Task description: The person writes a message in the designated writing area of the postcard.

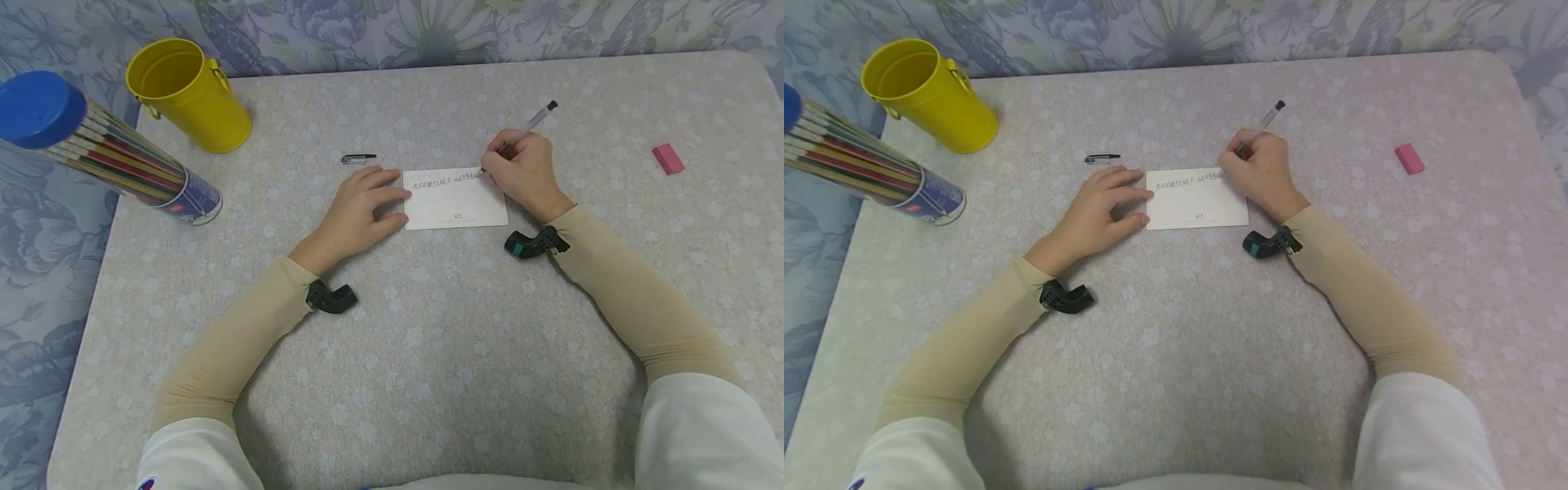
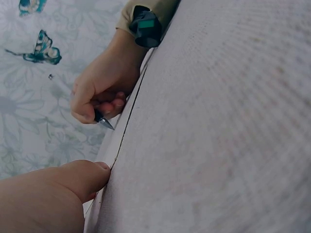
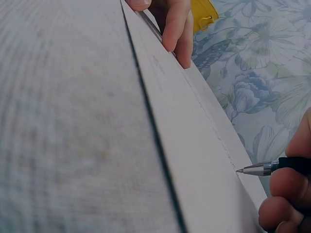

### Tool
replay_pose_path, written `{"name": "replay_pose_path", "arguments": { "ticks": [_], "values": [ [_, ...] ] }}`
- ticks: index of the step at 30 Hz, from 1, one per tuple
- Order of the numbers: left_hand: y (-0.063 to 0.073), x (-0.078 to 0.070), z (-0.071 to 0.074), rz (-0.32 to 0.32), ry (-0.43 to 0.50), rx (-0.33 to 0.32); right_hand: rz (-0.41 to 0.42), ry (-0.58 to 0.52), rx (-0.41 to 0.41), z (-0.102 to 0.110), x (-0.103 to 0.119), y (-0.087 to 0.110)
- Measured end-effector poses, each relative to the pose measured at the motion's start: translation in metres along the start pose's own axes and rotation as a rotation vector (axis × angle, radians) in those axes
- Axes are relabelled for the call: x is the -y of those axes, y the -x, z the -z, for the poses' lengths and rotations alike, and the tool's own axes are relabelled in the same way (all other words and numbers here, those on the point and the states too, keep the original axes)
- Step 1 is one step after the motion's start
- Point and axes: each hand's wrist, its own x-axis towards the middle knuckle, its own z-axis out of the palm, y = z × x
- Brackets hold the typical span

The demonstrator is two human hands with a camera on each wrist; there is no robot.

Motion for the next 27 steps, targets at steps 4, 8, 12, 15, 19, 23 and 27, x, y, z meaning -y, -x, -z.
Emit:
{"name": "replay_pose_path", "arguments": {
  "ticks": [4, 8, 12, 15, 19, 23, 27],
  "values": [
    [0.0000, -0.0001, 0.0002, 0.002, 0.000, 0.002, 0.001, -0.005, 0.001, -0.0002, 0.0001, 0.0002],
    [0.0004, -0.0011, 0.0009, 0.005, 0.001, 0.005, 0.004, -0.010, -0.016, -0.0009, -0.0009, -0.0004],
    [0.0008, -0.0014, 0.0011, 0.009, 0.002, 0.006, -0.004, -0.025, -0.051, -0.0011, -0.0012, -0.0006],
    [0.0009, -0.0014, 0.0009, 0.008, 0.000, 0.007, -0.012, -0.032, -0.065, -0.0008, -0.0013, -0.0002],
    [0.0012, -0.0018, 0.0010, 0.004, -0.002, 0.009, -0.027, -0.030, -0.067, 0.0002, -0.0010, 0.0008],
    [0.0012, -0.0015, 0.0010, 0.006, 0.001, 0.010, -0.034, -0.027, -0.067, 0.0003, -0.0003, 0.0009],
    [0.0010, -0.0012, 0.0011, 0.009, 0.001, 0.010, -0.037, -0.025, -0.064, -0.0006, -0.0001, -0.0003]
  ]
}}
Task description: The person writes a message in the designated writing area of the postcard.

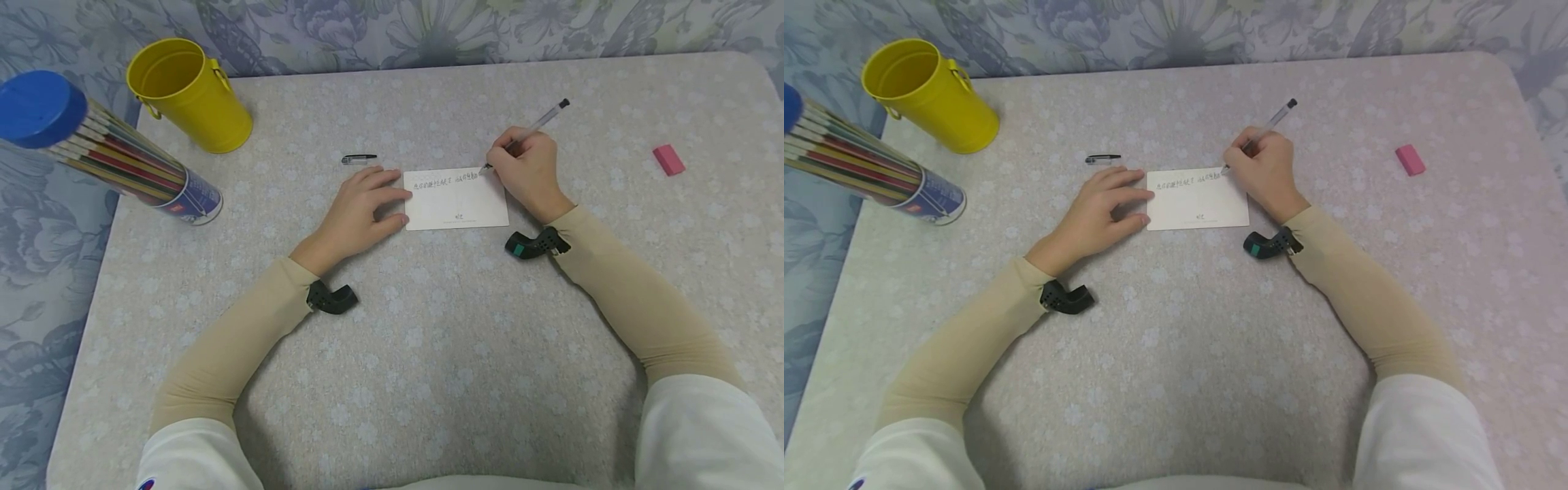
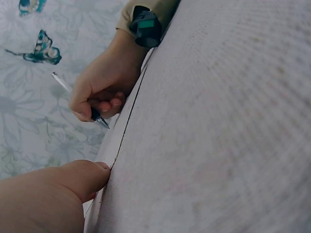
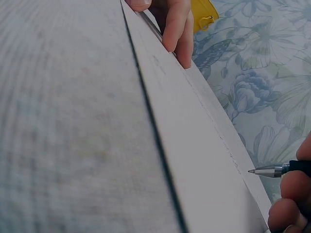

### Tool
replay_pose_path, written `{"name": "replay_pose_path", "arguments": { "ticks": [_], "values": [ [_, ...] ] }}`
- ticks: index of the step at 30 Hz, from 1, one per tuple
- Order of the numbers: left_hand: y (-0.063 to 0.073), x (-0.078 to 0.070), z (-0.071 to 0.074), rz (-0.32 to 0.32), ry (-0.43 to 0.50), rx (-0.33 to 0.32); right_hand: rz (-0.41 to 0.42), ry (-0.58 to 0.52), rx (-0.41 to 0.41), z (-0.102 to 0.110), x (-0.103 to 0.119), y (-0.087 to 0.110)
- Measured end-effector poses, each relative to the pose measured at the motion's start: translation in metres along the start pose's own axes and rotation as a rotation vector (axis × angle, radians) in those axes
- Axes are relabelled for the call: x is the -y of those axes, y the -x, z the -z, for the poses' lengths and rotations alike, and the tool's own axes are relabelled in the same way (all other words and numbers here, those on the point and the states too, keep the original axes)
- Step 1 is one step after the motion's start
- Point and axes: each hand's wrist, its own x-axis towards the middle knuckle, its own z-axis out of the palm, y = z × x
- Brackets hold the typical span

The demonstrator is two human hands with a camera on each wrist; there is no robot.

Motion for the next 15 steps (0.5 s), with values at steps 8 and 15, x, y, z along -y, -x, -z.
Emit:
{"name": "replay_pose_path", "arguments": {
  "ticks": [8, 15],
  "values": [
    [0.000, 0.000, 0.000, 0.002, -0.003, -0.002, -0.076, -0.066, 0.120, 0.007, -0.004, -0.005],
    [0.000, 0.000, 0.000, 0.000, -0.002, 0.001, -0.129, -0.138, 0.236, 0.015, -0.007, -0.008]
  ]
}}
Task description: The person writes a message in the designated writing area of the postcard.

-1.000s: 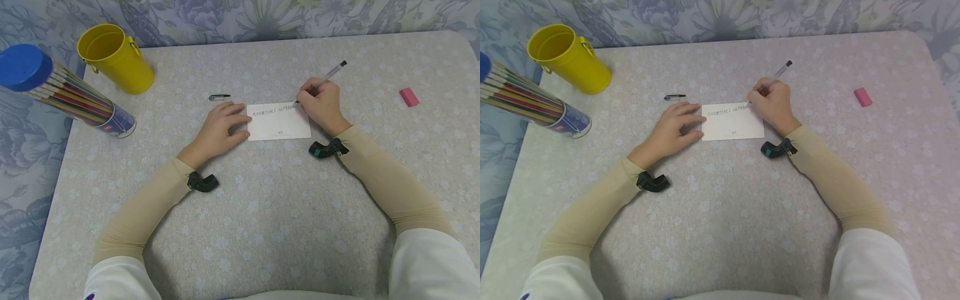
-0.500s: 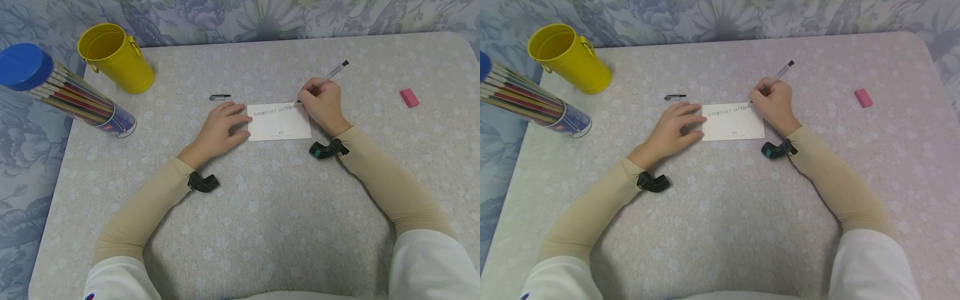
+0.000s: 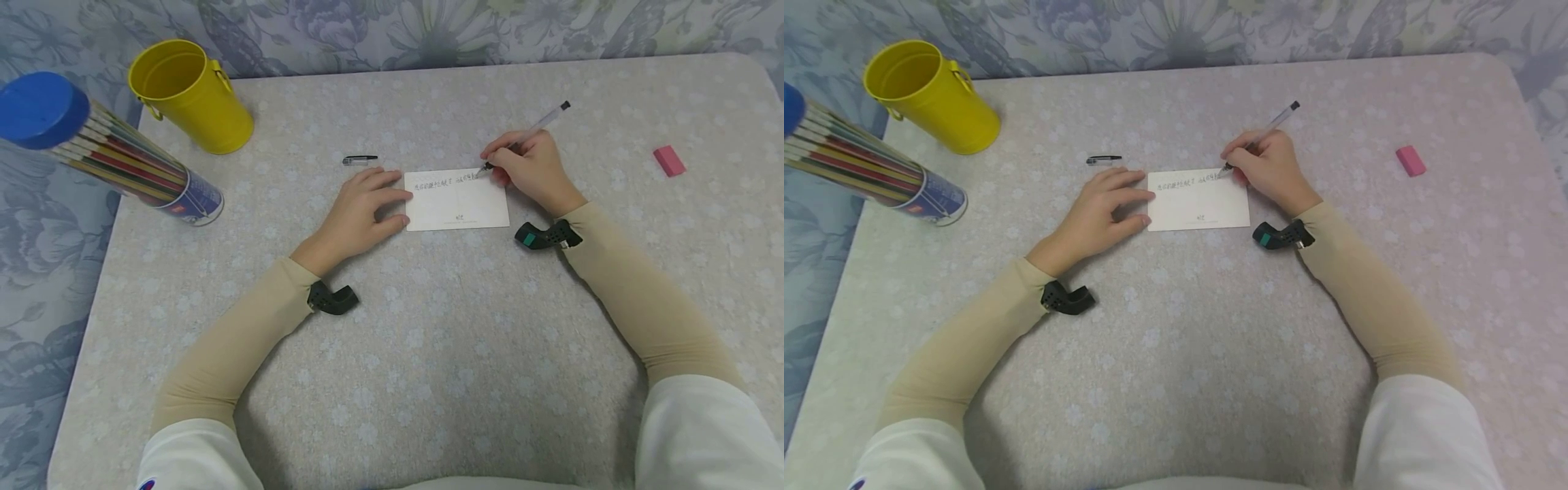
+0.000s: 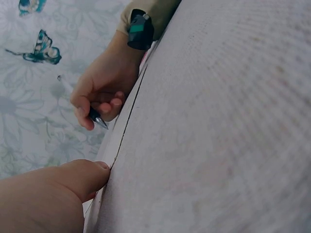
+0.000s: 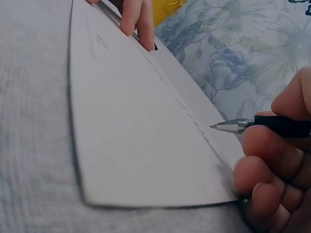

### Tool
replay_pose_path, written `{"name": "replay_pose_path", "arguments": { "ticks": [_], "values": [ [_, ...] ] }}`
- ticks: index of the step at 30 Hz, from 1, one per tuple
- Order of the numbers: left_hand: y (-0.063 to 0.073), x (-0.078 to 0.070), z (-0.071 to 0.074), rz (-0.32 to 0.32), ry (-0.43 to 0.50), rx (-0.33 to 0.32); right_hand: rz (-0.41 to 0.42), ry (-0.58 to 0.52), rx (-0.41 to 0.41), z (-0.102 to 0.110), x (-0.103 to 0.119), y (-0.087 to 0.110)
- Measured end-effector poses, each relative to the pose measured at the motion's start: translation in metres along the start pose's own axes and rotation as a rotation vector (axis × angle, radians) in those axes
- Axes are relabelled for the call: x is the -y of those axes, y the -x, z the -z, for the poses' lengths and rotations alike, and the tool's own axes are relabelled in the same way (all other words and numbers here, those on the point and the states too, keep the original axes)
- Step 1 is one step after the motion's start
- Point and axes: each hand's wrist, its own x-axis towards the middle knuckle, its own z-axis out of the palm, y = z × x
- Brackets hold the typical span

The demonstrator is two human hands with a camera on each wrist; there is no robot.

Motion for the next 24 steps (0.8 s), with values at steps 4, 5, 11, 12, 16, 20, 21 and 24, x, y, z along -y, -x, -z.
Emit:
{"name": "replay_pose_path", "arguments": {
  "ticks": [4, 5, 11, 12, 16, 20, 21, 24],
  "values": [
    [0.0000, -0.0001, -0.0004, 0.001, -0.002, 0.003, 0.002, 0.002, 0.007, 0.0003, -0.0008, 0.0001],
    [0.0001, -0.0003, -0.0004, 0.002, -0.002, 0.004, 0.005, 0.007, 0.009, 0.0003, -0.0011, 0.0001],
    [0.0003, -0.0001, 0.0001, 0.008, -0.006, 0.008, 0.010, 0.065, 0.012, -0.0001, -0.0015, -0.0007],
    [0.0002, -0.0001, 0.0002, 0.008, -0.005, 0.008, 0.012, 0.067, 0.011, -0.0002, -0.0013, -0.0007],
    [0.0002, -0.0005, 0.0006, 0.007, -0.001, 0.005, 0.024, 0.057, 0.008, -0.0007, -0.0004, -0.0001],
    [0.0003, -0.0010, 0.0008, 0.003, 0.000, 0.003, 0.035, 0.055, 0.001, -0.0015, -0.0006, 0.0003],
    [0.0004, -0.0010, 0.0008, 0.003, 0.000, 0.002, 0.039, 0.055, -0.002, -0.0017, -0.0005, 0.0005],
    [0.0004, -0.0010, 0.0006, 0.001, -0.002, 0.002, 0.042, 0.054, -0.008, -0.0026, -0.0003, 0.0012]
  ]
}}
